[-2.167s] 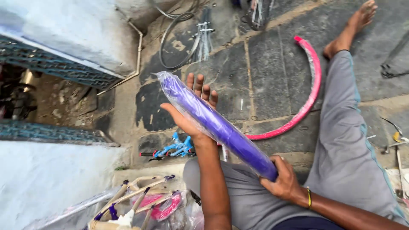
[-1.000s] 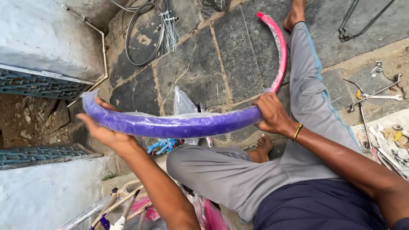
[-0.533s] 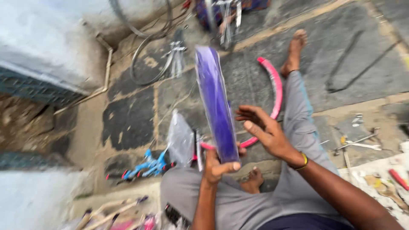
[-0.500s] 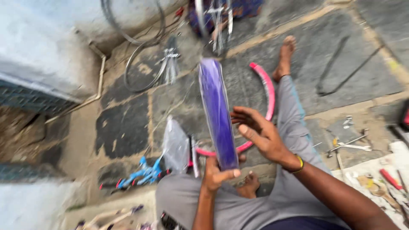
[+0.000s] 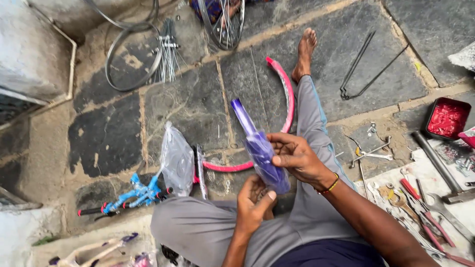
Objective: Assembling plastic guards and hardware onto bicycle rims and frames.
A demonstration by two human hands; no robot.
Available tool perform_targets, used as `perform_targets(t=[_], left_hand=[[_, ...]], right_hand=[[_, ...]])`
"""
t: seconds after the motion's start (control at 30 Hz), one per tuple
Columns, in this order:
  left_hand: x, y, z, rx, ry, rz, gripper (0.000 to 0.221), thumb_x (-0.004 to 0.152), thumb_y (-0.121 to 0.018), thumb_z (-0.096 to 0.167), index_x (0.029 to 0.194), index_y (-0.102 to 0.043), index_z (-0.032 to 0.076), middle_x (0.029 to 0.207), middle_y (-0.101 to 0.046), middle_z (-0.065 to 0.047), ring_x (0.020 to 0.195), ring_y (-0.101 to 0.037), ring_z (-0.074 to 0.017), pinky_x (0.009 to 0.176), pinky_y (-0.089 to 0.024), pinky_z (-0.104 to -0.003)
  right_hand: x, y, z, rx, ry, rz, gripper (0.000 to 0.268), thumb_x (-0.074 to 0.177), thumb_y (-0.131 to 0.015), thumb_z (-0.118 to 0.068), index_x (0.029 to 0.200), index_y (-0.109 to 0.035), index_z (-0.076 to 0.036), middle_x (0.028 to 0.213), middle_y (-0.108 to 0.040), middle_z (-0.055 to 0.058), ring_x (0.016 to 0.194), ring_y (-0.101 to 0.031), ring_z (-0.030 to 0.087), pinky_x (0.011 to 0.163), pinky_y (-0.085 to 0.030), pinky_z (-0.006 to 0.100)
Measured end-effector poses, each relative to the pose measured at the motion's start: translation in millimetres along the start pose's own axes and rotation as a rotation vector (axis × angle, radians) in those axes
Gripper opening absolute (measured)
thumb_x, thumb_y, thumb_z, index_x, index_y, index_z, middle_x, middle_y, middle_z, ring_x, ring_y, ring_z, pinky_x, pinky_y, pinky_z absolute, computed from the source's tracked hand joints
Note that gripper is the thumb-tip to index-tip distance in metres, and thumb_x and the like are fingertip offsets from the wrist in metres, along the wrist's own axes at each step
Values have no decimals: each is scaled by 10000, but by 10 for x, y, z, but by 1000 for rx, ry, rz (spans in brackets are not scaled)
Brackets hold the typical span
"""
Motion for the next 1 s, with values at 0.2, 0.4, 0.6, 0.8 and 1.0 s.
perform_targets(t=[0.2, 0.4, 0.6, 0.8, 1.0], left_hand=[[-138, -87, 278, -149, -94, 138, 346, 1007, -709, 132, 1303, -592, -3, 1151, -621, -70, 1037, -602, -125, 928, -494, -267], [-254, -114, 288, -114, -34, -94, 271, 998, -738, 88, 1209, -604, -17, 1107, -567, -42, 1025, -577, -103, 928, -489, -250], [-430, -127, 249, 25, -73, 1, 211, 1009, -733, 99, 1116, -601, -26, 1076, -540, -60, 992, -557, -115, 915, -484, -257], [-527, -287, 270, 161, -195, 330, 248, 1019, -730, 168, 1068, -585, -27, 1042, -520, -62, 944, -531, -127, 855, -468, -254], [-382, -185, 421, 110, -244, 240, 461, 957, -769, 293, 1217, -555, -22, 1140, -571, -92, 1059, -573, -151, 958, -479, -273]], right_hand=[[-713, 141, 182, -403, -174, -15, 479, 901, -792, -135, 1304, -583, 17, 1147, -683, 65, 1064, -648, 136, 951, -524, 306], [-788, -8, -69, -572, -287, -238, 356, 939, -778, -196, 1186, -619, 5, 1096, -666, 67, 1044, -633, 162, 931, -509, 319], [-806, -308, -59, -898, -308, -258, 282, 917, -730, -231, 1062, -645, -5, 922, -738, 121, 869, -737, 215, 776, -532, 342], [-1017, -511, 152, -1091, 177, 3, 280, 988, -706, -249, 1086, -599, -10, 988, -671, 160, 1004, -699, 308, 910, -543, 393], [-844, -328, 124, -938, -188, -57, 367, 899, -733, -281, 1111, -630, 1, 875, -709, 108, 754, -673, 200, 683, -490, 321]])
Point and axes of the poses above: each hand's wrist, its own x-axis towards the middle knuckle, its own y-axis out of the back of the hand, z = x × y, the point moved 3 cm from there along x, towards the middle knuckle
